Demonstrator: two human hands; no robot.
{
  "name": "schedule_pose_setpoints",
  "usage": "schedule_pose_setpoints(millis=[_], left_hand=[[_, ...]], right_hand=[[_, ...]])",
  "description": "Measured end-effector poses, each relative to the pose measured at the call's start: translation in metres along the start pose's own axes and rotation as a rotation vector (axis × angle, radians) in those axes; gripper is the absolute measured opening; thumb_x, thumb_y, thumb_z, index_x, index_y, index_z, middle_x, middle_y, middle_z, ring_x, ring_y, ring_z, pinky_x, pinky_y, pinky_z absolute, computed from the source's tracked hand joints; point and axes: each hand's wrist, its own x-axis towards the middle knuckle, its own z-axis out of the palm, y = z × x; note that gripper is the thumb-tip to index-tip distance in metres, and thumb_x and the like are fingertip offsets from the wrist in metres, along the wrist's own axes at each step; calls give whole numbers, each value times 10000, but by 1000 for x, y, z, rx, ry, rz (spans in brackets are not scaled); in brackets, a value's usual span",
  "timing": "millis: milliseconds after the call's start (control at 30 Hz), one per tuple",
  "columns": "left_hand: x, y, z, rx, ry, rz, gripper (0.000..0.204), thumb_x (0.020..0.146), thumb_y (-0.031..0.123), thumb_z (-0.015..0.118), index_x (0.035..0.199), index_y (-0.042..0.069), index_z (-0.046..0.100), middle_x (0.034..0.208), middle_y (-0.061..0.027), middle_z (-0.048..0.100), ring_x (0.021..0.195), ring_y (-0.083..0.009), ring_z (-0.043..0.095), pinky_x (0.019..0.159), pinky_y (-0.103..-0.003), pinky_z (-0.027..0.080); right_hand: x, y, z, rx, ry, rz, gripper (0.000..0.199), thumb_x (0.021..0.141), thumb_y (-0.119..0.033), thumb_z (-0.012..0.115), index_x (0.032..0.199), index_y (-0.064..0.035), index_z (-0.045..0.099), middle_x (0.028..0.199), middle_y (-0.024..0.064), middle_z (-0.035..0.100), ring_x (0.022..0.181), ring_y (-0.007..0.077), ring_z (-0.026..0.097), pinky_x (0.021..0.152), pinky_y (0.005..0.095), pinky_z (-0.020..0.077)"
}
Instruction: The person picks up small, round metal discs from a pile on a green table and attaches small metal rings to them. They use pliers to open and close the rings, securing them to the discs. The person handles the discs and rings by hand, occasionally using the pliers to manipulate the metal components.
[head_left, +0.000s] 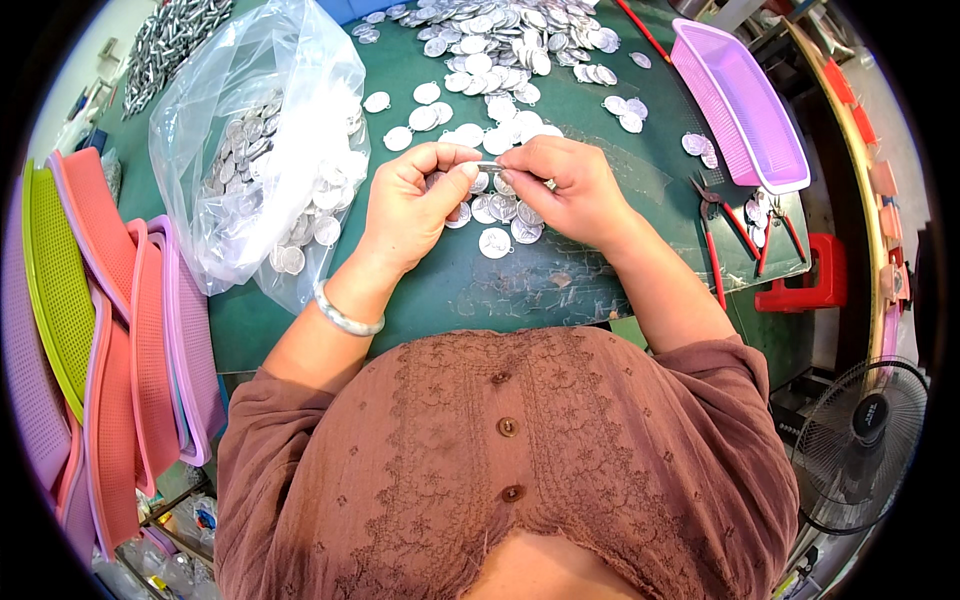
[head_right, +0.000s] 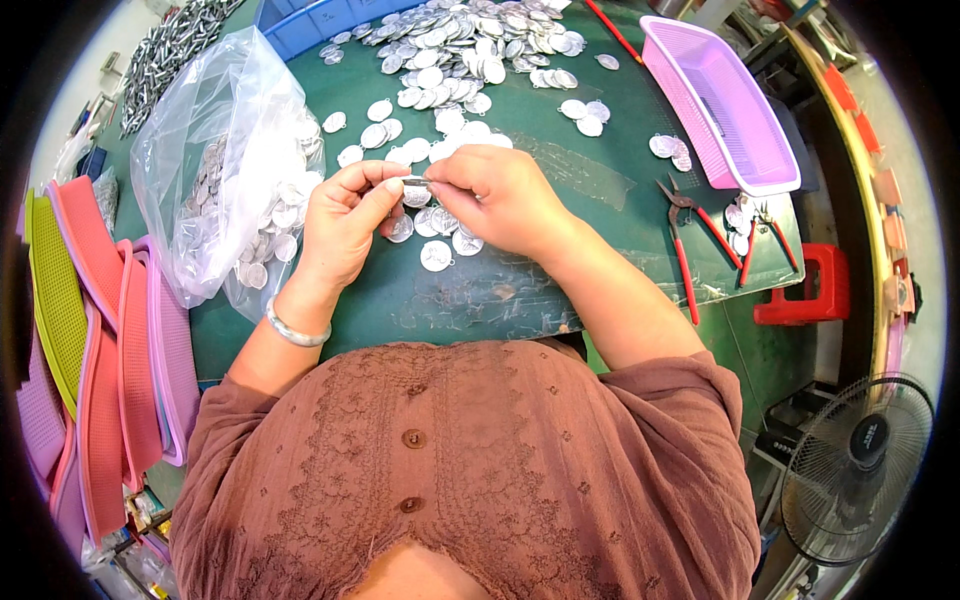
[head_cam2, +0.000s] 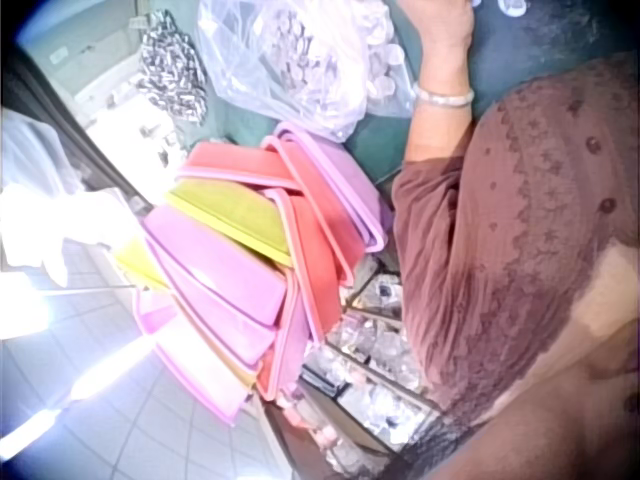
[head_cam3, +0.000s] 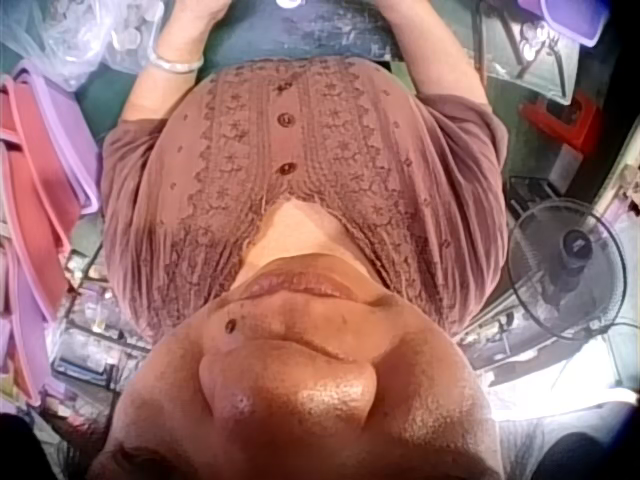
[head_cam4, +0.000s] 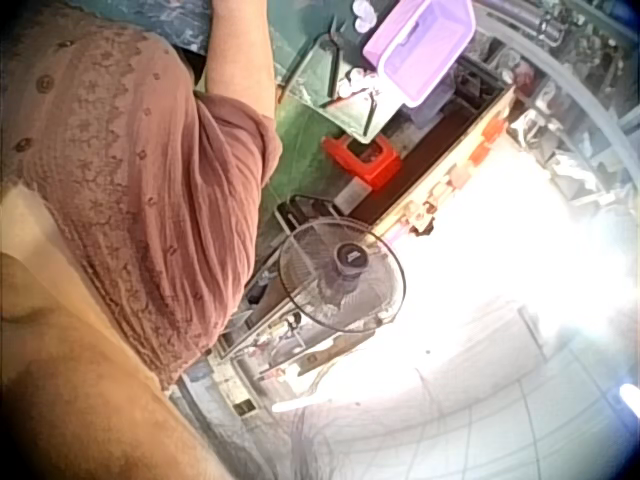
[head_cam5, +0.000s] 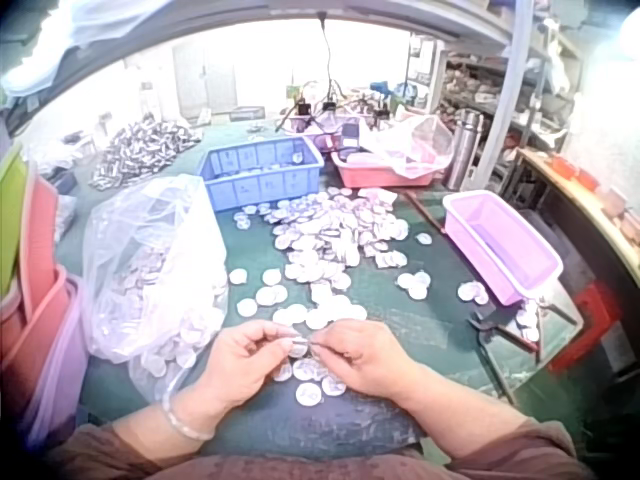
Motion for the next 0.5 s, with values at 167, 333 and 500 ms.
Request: schedule_pose_setpoints(millis=[167, 333, 500], left_hand=[[-1, 2, 1, 16, 11, 7, 149, 810, 92, 556, 925, 4, 587, 658, 3, 538, 554, -41, 469, 483, -163, 370], [-1, 2, 1, 37, 14, 16, 139, 807, 85, 557, 915, 3, 590, 642, 4, 531, 545, -37, 459, 476, -160, 362], [0, 0, 1, 19, -7, 11, 135, 812, 94, 547, 907, 6, 586, 657, 6, 533, 532, -40, 455, 471, -164, 363]], right_hand=[[0, 1, 0, -48, -10, -59, 102, 693, -14, 603, 794, -29, 599, 655, 87, 555, 582, 220, 545, 512, 288, 427], [0, 2, 1, -42, -19, -65, 108, 690, 9, 602, 794, -21, 599, 651, 86, 553, 576, 207, 541, 514, 272, 423], [-1, 1, 0, 31, -51, -17, 89, 708, -9, 597, 797, -10, 595, 661, 83, 563, 596, 174, 543, 541, 265, 423]])
